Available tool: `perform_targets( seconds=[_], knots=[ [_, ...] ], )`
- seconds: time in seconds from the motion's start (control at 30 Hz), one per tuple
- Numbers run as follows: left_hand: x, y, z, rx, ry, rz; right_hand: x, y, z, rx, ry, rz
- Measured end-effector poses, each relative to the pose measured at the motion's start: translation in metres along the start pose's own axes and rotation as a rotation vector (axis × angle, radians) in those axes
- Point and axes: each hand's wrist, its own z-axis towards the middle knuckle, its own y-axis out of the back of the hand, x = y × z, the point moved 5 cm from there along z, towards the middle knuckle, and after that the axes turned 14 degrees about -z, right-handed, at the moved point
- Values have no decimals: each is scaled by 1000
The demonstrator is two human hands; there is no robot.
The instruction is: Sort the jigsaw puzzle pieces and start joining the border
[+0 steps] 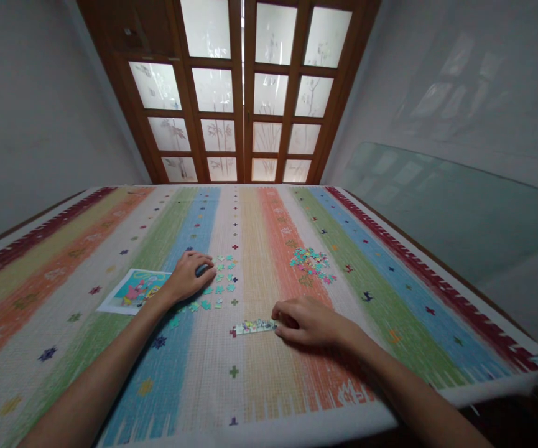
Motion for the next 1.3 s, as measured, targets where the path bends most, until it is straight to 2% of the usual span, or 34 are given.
perform_targets(
  seconds=[0.23,0.43,0.77,0.93,1.1,1.23,1.3],
  knots=[
    [-4,0,-2,-14,-23,54,0,-2,1,-1,2,-17],
    [2,-2,-2,-17,-34,151,-2,-5,0,-4,11,-14],
    [7,0,-1,-32,34,116,-2,-4,0,-17,13,-1],
    [3,11,-2,-118,107,6,-2,-4,-1,-35,33,1],
    [-17,17,-7,-191,152,-259,-3,-5,0,-79,62,15],
    [-50,9,-17,-179,121,-487,-5,-3,-1,-175,89,67],
    [-70,1,-23,-106,103,-558,-4,1,-2,-246,94,138]
  ],
)
